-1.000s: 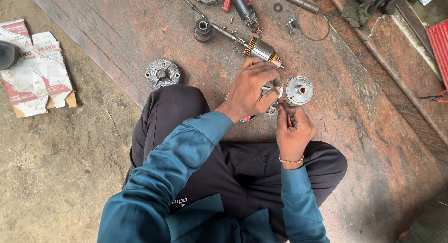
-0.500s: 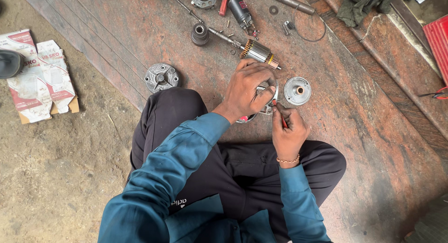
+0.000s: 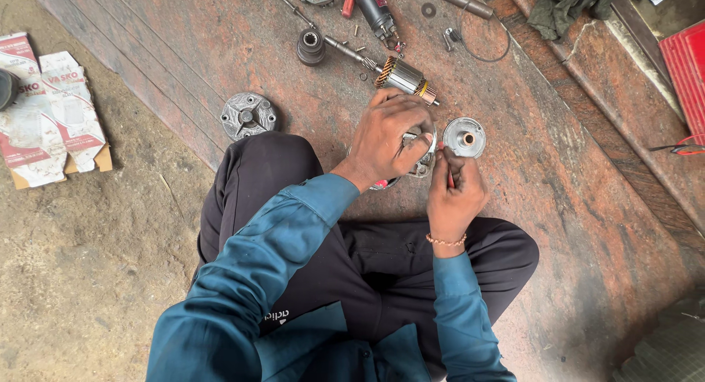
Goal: The person sits on the ground repairing a starter motor, using a screwdriver to work on the brush holder and end cap of the housing. They hold the housing between their legs, fit components together, and handle the armature, drive gear, and end plates laid out on the step beside them.
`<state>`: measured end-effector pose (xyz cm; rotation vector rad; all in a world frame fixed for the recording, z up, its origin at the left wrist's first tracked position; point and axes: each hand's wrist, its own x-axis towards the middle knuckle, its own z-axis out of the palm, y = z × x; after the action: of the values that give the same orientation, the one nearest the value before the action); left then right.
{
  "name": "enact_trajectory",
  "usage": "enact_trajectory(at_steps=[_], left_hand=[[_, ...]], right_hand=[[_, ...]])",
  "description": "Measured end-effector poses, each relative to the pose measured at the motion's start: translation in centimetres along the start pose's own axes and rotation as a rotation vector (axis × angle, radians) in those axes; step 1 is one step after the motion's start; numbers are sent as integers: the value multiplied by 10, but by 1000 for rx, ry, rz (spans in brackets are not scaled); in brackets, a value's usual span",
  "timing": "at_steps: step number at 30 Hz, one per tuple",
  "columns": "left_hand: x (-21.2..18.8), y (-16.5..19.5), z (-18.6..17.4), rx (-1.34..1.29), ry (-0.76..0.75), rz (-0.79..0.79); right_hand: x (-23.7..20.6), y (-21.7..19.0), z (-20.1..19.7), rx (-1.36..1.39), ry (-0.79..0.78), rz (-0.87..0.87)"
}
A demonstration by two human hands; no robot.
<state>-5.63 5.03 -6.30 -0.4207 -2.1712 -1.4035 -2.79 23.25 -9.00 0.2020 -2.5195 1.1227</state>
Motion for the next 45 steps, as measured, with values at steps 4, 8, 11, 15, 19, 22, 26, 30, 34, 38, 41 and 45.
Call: enact_trajectory(at_steps=[4,8,11,15,19,22,26,30,34,38,41,45], left_hand=[[-1,2,0,4,14,47],[-1,0,0,-9,11,33],[-3,0,1,-7,10,19],[-2,0,3,-4,44,49],[-1,2,3,-12,44,33],[-1,2,4,22,43,31],[0,1,5,4,39,7],[0,1,5,-1,51,38],[1,1,4,16,51,30],[0,1,6,16,49,32],[-1,1,7,22,40,26],[0,1,6,22,48,22]], right_hand=[[0,8,0,257,-62,31],[-6,8,-9,572,-37,214],[-12,3,-14,538,-138,318],[-18,-6,-9,390,-103,160],[-17,-14,-5,370,-46,119],[-15,-20,-4,256,-7,12],[-14,-27,-5,69,24,22],[-18,-26,-4,-12,40,-29],[-19,-13,5,263,25,144],[-18,0,10,461,57,114],[-18,-2,6,474,19,151],[-16,-13,1,112,18,46]])
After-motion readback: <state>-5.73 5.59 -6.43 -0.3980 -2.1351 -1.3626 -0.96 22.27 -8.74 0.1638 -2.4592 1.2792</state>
